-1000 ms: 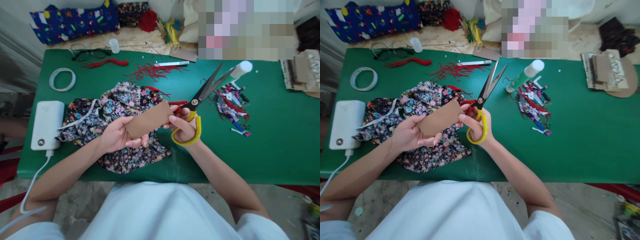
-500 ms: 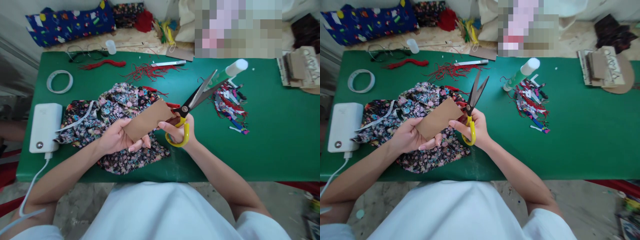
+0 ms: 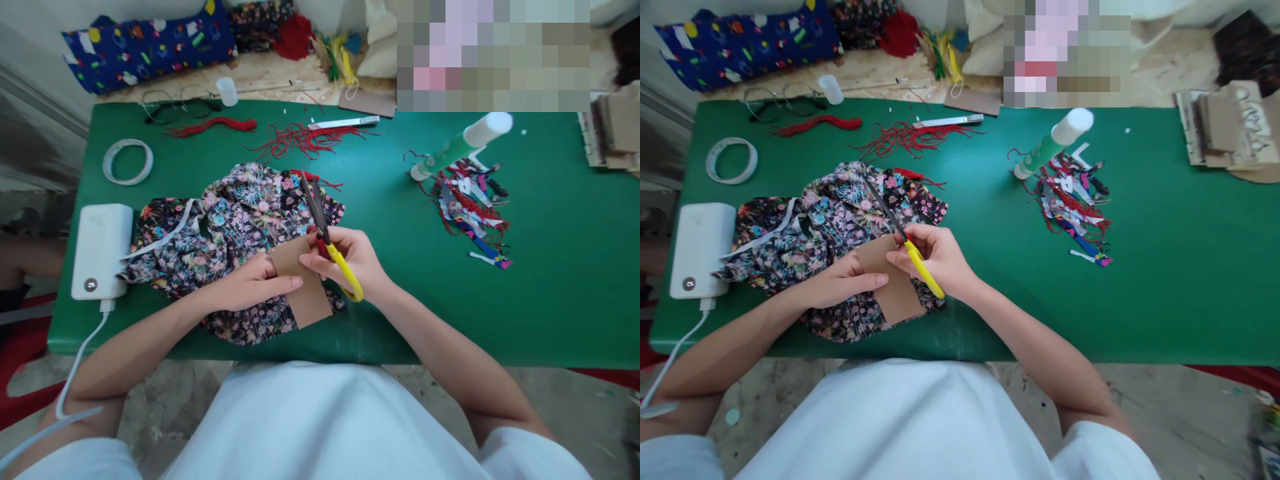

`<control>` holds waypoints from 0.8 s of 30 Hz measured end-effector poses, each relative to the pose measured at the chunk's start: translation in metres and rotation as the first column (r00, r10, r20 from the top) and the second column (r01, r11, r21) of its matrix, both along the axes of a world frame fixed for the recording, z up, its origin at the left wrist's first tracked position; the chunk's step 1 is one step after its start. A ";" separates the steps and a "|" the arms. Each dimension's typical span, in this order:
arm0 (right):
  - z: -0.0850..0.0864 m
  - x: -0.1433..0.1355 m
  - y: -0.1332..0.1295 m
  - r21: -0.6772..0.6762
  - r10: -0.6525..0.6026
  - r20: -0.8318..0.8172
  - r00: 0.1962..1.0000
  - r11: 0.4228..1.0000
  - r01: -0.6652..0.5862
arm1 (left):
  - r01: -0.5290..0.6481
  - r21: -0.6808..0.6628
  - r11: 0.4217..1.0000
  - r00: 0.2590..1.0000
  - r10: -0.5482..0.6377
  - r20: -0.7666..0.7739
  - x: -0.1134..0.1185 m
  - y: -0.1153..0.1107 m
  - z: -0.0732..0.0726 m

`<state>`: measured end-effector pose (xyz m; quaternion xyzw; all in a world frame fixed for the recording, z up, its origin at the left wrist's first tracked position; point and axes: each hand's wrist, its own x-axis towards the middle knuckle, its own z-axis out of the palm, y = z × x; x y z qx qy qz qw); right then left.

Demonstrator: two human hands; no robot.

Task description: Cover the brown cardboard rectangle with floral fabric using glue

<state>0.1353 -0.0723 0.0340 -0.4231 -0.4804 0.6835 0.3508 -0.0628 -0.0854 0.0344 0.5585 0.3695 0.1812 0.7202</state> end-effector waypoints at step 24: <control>0.014 0.037 0.009 0.646 -0.301 0.737 0.605 0.575 -0.501 | -0.437 0.449 0.779 0.880 0.473 0.036 -0.007 -0.006 -0.004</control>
